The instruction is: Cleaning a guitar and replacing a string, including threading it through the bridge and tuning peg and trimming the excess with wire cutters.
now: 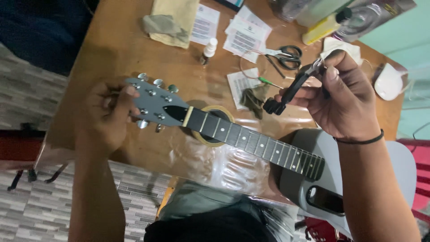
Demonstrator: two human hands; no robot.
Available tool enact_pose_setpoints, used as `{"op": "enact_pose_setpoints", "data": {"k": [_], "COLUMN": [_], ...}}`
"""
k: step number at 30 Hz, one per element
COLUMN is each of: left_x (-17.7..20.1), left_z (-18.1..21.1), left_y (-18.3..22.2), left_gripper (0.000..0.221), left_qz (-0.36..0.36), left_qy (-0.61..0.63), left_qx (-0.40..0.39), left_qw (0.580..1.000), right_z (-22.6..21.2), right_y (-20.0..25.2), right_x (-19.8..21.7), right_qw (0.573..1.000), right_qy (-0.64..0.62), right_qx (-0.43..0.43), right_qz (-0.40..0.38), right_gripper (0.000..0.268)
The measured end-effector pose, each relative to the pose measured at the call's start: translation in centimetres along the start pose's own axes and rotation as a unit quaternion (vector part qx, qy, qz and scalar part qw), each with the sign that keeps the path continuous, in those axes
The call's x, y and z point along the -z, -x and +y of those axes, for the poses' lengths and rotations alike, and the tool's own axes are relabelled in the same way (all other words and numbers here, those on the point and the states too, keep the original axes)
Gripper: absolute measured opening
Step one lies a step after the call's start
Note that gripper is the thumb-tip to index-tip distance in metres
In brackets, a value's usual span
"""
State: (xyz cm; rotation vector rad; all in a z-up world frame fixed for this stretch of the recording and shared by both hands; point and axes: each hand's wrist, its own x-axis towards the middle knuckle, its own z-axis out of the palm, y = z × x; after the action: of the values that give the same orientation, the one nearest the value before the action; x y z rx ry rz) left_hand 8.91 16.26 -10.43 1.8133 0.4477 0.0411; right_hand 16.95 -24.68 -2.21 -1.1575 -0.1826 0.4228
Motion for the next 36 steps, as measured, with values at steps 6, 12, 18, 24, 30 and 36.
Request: {"op": "enact_pose_setpoints", "data": {"k": [6, 12, 18, 24, 30, 36], "left_x": [-0.1, 1.1, 1.6, 1.7, 1.5, 1.4], "left_z": [-0.9, 0.9, 0.9, 0.5, -0.7, -1.4], "left_y": [-0.4, -0.1, -0.1, -0.3, -0.5, -0.8], "left_gripper": [0.012, 0.022, 0.014, 0.020, 0.015, 0.003], "left_qz": [-0.005, -0.033, -0.081, -0.082, -0.078, -0.065], "left_qy": [0.027, -0.027, 0.024, 0.064, 0.108, 0.129], "left_qx": [0.002, 0.016, -0.022, -0.048, -0.150, -0.247], "left_qw": [1.000, 0.999, 0.996, 0.993, 0.980, 0.958], "right_z": [0.9, 2.0, 1.6, 1.0, 3.1, 5.2], "right_y": [-2.2, -3.8, -7.3, -13.0, -15.9, -17.0], "right_x": [-2.9, -4.8, -10.4, -19.5, -24.2, -25.2], "right_qw": [0.998, 0.996, 0.970, 0.785, 0.641, 0.611], "right_qy": [0.012, 0.035, 0.115, 0.428, 0.579, 0.622], "right_qx": [-0.024, -0.083, -0.183, -0.446, -0.503, -0.490], "right_qz": [-0.064, -0.027, -0.109, 0.050, 0.032, 0.005], "right_gripper": [0.010, 0.014, 0.007, 0.010, 0.016, 0.012]}}
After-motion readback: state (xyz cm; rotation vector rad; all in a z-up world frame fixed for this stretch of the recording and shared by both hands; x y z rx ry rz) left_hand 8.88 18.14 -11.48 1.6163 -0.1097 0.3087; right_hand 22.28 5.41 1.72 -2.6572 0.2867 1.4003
